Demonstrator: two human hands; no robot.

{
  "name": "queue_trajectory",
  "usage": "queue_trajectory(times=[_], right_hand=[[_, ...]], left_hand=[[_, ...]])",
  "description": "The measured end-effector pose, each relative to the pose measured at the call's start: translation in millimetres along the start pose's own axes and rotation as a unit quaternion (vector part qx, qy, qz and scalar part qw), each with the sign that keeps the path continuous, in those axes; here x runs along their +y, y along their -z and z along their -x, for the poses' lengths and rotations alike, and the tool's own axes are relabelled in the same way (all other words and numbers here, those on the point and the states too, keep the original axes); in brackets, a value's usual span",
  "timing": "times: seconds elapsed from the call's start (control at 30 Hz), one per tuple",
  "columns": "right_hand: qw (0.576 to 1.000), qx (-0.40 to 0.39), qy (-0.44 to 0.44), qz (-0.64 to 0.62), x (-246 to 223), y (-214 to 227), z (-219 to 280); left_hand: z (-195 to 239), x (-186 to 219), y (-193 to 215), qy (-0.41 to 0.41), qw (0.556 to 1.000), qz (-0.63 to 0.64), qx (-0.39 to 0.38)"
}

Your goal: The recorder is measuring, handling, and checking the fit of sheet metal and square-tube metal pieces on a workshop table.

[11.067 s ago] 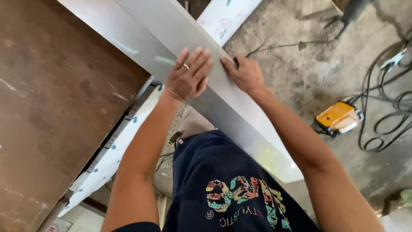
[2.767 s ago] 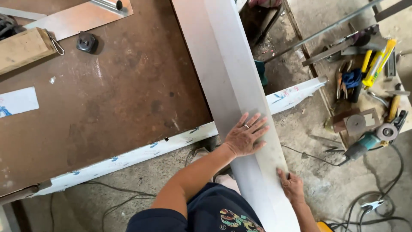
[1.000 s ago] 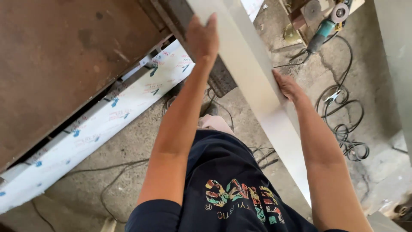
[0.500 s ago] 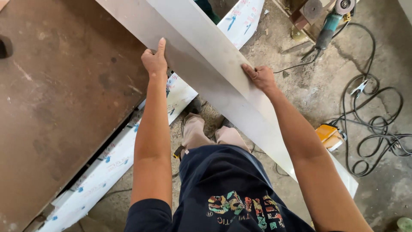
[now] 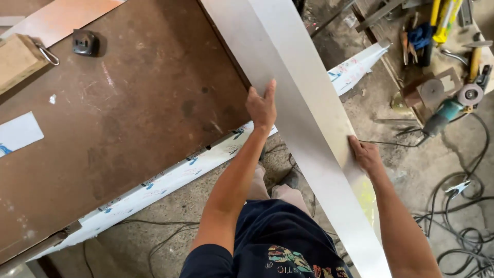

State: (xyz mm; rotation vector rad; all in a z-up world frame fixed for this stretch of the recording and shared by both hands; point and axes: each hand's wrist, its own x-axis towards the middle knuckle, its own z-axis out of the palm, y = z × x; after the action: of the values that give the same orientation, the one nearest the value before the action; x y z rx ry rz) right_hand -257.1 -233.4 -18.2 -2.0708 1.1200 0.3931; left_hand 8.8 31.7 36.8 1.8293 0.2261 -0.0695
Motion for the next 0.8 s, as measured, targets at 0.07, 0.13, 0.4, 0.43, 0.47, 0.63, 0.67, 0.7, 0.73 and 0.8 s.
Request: queue_trajectory(times=[0.07,0.13,0.4,0.43,0.47,0.63,0.67,0.7,0.73,0.8], right_hand=[[0.999,0.01,0.035,0.009,20.4,-5.1,5.0],[0.996,0.023,0.078,0.019,14.8,2.3,13.1],[0.976,0.099,0.044,0.187,74.4,46.3,63.8],[0.977,0.1,0.033,0.187,58.5,41.7,63.8],[0.99,0.078,-0.006,0.115,44.1,37.4,63.7],[0.995,0.053,0.018,0.081,-8.4,7.6,-9.4],[0.993,0.051,0.062,0.089,-16.0,-2.7,-25.3],[0.99,0.049,0.094,0.096,-15.0,-12.9,-30.7],[0.991,0.049,0.077,0.096,-34.5,-14.1,-38.7],[0.993,0.031,0.1,0.051,-57.6,-24.0,-39.7]], left_hand=[[6.2,9.5,7.6,0.006,1.0,0.002,0.009],[4.1,13.6,11.3,0.008,1.0,0.01,0.024],[41.0,0.9,15.3,0.01,0.983,0.18,-0.04],[35.0,0.8,10.5,0.015,0.982,0.18,-0.049],[30.6,0.3,5.5,0.039,0.99,0.131,-0.045],[-40.5,-37.3,-12.2,0.093,0.995,-0.014,-0.022],[-56.5,-35.9,-9.3,0.028,0.999,0.007,0.016],[-65.6,-36.9,-8.7,-0.033,0.998,0.027,0.043],[-83.2,-38.7,-8.7,-0.026,0.999,0.023,0.028],[-103.9,-53.5,-4.3,-0.018,1.0,0.007,0.022]])
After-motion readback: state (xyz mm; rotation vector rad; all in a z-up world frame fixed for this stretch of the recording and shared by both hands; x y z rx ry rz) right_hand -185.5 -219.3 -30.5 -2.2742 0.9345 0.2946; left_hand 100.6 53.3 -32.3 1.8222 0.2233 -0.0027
